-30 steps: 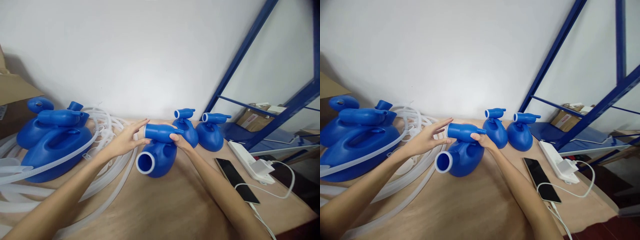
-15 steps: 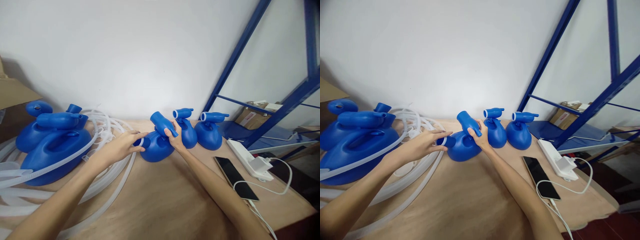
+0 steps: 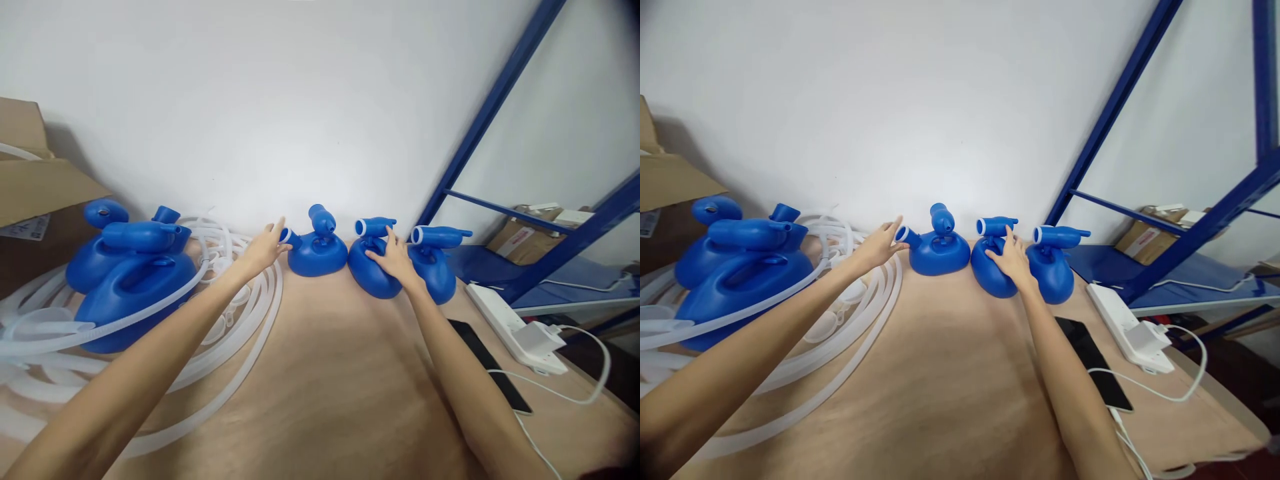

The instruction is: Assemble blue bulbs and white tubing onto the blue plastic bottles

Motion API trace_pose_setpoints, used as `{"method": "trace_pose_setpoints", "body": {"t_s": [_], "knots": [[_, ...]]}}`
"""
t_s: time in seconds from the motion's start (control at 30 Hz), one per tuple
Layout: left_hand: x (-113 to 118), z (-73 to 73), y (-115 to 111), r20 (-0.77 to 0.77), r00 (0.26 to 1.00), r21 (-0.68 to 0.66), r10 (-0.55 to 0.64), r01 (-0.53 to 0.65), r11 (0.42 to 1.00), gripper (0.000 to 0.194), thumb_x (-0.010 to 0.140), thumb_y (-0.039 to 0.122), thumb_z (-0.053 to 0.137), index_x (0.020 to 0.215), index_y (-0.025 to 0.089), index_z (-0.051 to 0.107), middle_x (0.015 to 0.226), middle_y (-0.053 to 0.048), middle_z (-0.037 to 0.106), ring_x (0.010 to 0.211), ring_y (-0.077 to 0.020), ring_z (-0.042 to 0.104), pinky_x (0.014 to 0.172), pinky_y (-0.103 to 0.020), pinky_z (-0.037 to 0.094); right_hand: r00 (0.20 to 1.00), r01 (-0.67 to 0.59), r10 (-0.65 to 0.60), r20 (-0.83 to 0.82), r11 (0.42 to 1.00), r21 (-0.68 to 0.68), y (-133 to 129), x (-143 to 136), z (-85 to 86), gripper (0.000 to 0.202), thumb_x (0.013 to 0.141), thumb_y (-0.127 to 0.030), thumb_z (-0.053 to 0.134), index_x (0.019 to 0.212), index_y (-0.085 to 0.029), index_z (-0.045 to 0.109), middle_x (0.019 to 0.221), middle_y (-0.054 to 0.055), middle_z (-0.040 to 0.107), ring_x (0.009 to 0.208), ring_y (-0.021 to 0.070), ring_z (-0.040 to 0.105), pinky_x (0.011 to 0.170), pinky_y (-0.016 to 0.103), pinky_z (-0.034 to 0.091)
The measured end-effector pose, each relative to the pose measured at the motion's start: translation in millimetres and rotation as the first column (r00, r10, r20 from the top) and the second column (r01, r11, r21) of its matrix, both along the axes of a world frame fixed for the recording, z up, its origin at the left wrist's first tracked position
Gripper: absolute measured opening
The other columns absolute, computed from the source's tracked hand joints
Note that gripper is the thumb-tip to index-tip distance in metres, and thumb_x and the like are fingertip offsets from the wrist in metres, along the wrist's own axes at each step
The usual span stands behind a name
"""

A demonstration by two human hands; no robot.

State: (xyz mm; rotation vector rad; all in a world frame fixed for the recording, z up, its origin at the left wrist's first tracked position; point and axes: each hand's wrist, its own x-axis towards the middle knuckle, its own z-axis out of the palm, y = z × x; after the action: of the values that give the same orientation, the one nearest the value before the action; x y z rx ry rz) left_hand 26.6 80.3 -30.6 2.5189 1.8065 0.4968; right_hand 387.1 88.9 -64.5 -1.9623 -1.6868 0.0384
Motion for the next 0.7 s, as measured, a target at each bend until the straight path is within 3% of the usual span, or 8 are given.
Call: {"method": "trace_pose_setpoints", "body": {"t_s": [0.07,0.17,0.23,0.33,0.4,0.5,0.6,0.7], "knots": [[-11.0,3.7,-1.5,-0.05,0.994,-0.044,0.1,-0.102,0.994,0.068,0.104,0.045,0.045,0.161,0.009,0.034,0.151,-0.029,0.051,0.13,-0.038,0.061,0.1,-0.045,0.051,0.999,-0.027,0.025,-0.02,0.995,-0.096,1.2,3.5,-4.5,0.108,0.093,-0.052,0.063,0.17,-0.016,-0.004,0.162,0.028,0.043,0.149,0.0466,0.045,0.116,0.065,0.041],[-43.5,13.0,-19.9,-0.17,0.98,-0.204,0.108,-0.142,0.969,0.05,0.096,0.046,0.055,0.132,0.013,0.067,0.13,-0.024,0.069,0.117,-0.039,0.067,0.095,-0.047,0.053,0.995,-0.096,0.096,-0.004,0.988,-0.122,-1.2,3.2,-2.2,0.119,0.092,-0.046,0.066,0.167,-0.016,-0.021,0.156,0.028,0.051,0.143,0.044,0.053,0.114,0.062,0.043],[-68.8,18.8,-37.7,-0.239,0.97,-0.349,0.046,-0.13,0.928,0.043,0.08,0.047,0.073,0.11,0.017,0.077,0.116,-0.018,0.076,0.104,-0.0364,0.072,0.089,-0.044,0.056,0.99,-0.13,0.135,0.034,0.983,-0.133,-7.4,0.1,5.3,0.126,0.088,-0.052,0.071,0.167,-0.015,-0.021,0.154,0.03,0.053,0.139,0.0465,0.056,0.111,0.063,0.045],[-92.7,22.1,-62.3,-0.296,0.955,-0.482,-0.028,-0.124,0.868,0.05,0.064,0.046,0.082,0.106,0.019,0.078,0.112,-0.015,0.078,0.092,-0.0325,0.073,0.079,-0.041,0.058,0.979,-0.175,0.19,0.071,0.969,-0.175,-23.6,-8.3,20.8,0.137,0.079,-0.066,0.077,0.169,-0.013,-0.012,0.148,0.033,0.056,0.13,0.0508,0.062,0.106,0.065,0.047],[-92.2,20.3,-73.7,-0.319,0.946,-0.508,-0.053,-0.123,0.852,0.052,0.064,0.049,0.082,0.106,0.018,0.079,0.113,-0.017,0.078,0.093,-0.0346,0.073,0.078,-0.042,0.058,0.97,-0.201,0.227,0.088,0.951,-0.235,-36.9,-15.7,30.3,0.139,0.075,-0.069,0.079,0.17,-0.013,-0.007,0.144,0.033,0.059,0.123,0.0525,0.066,0.102,0.064,0.051],[-73.0,14.9,-83.5,-0.367,0.924,-0.531,-0.109,-0.112,0.84,0.048,0.063,0.053,0.083,0.098,0.019,0.08,0.11,-0.019,0.078,0.097,-0.0397,0.073,0.079,-0.046,0.058,0.959,-0.201,0.253,0.13,0.926,-0.318,-55.6,-26.1,39.1,0.135,0.075,-0.07,0.079,0.171,-0.015,0.003,0.141,0.036,0.059,0.109,0.0547,0.071,0.092,0.065,0.054],[-52.7,10.4,-88.6,-0.381,0.912,-0.554,-0.15,-0.096,0.827,0.037,0.062,0.046,0.085,0.089,0.021,0.08,0.104,-0.019,0.079,0.091,-0.0398,0.075,0.077,-0.046,0.058,0.953,-0.198,0.26,0.157,0.925,-0.325,-68.9,-32.4,42.4,0.133,0.07,-0.07,0.084,0.17,-0.014,0.016,0.132,0.035,0.066,0.099,0.0557,0.073,0.088,0.069,0.054],[-47.2,7.9,-92.0,-0.342,0.927,-0.554,-0.154,-0.066,0.83,0.029,0.067,0.036,0.082,0.09,0.019,0.08,0.107,-0.018,0.079,0.091,-0.0385,0.076,0.077,-0.045,0.058,0.941,-0.177,0.252,0.225,0.935,-0.307,-75.9,-34.8,44.8,0.125,0.068,-0.069,0.086,0.167,-0.019,0.027,0.129,0.031,0.069,0.104,0.0573,0.072,0.093,0.073,0.051]]}}
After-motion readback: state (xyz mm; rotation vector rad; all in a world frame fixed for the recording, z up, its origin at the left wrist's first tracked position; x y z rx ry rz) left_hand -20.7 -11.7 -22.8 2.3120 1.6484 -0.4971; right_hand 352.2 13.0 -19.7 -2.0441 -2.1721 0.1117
